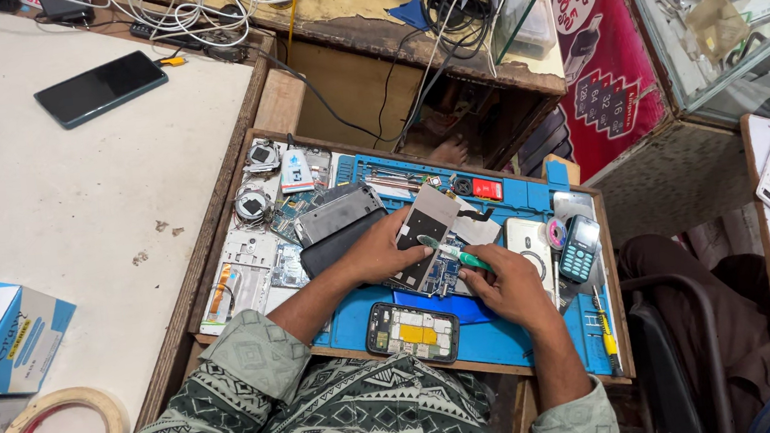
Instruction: The person uses a toothbrush to scrub and clean a mobile phone motherboard held in their left hand. They repeatedly brush different areas of the circuit board and flip it over to clean the other side.
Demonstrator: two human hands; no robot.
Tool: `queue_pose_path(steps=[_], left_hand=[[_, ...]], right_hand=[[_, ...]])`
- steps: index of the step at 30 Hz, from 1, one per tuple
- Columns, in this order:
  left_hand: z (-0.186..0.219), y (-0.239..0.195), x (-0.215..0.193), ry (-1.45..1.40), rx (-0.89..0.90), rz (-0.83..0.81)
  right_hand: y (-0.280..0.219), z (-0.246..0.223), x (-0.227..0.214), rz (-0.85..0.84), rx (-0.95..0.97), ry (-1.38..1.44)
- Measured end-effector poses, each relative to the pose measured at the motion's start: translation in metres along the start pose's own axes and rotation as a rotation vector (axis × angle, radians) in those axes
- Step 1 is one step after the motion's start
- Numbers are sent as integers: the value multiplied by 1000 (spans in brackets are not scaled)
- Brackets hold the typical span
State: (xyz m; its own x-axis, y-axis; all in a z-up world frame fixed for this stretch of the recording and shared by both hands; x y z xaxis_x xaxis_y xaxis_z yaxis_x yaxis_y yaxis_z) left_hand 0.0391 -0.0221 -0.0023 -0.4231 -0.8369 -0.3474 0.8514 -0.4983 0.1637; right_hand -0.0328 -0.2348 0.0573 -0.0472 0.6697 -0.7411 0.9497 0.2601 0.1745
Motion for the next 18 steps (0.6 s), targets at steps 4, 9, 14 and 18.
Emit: queue_pose_path(steps=[4,9,14,18], left_hand=[[0,0,1,-12,3,-1],[1,0,1,-25,-12,-3],[0,0,2,-56,-23,-14],[3,0,1,-42,-10,-1]], right_hand=[[0,1,0,0,14,3],[-1,1,0,1,4,6],[0,-3,-2,-1,-2,7],[0,-5,-5,34,-11,80]])
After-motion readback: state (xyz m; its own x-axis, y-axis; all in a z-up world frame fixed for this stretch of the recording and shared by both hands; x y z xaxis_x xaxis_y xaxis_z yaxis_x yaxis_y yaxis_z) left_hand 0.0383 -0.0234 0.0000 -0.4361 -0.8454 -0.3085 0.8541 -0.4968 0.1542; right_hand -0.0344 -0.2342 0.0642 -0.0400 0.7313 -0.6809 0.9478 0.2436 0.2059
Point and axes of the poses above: each hand's wrist, its own y-axis towards the middle knuckle, its own x-axis out of the palm, z = x × y, the point moved 4 cm from there along y, towards the middle knuckle, and after that the axes turned 11 degrees about y, right-handed, at the moved point
